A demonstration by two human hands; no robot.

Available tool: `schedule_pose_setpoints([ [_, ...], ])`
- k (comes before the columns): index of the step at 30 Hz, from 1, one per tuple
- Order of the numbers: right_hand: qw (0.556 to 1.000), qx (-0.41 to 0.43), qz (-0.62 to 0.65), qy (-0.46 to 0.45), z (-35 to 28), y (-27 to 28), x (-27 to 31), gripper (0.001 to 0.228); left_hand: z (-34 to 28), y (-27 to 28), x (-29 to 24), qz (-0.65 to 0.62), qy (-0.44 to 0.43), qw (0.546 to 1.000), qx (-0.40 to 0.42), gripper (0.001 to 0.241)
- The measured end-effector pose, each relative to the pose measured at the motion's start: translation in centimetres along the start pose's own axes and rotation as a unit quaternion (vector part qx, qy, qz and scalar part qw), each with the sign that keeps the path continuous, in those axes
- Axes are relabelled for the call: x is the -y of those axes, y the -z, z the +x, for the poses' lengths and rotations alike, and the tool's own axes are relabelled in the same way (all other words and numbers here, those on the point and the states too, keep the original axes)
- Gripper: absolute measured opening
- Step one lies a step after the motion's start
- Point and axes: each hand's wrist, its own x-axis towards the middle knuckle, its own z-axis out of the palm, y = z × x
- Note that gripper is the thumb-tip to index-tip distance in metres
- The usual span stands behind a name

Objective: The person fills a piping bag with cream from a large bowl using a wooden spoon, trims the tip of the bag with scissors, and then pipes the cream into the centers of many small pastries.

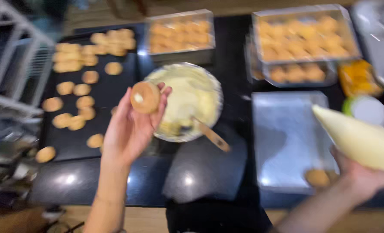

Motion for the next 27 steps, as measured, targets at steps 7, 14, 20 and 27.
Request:
schedule_pose_setpoints([
  [7,0.977,-0.013,0.187,0.104,-7.5,4.9,12.3,0.024,2.5,-1.5,25.3,0.176,0.172,0.957,0.154,0.048],
  [14,0.929,-0.108,0.305,0.178,-13.5,6.0,15.2,0.022,9.0,7.5,43.3,0.714,-0.043,0.665,0.213,0.055],
  [20,0.922,-0.016,0.365,0.126,-14.8,8.6,13.7,0.021,7.0,9.2,44.8,0.728,-0.031,0.642,0.239,0.039],
  [27,0.928,-0.090,0.342,0.119,-12.8,4.1,6.6,0.028,2.4,2.4,33.5,0.613,0.002,0.767,0.192,0.030],
])
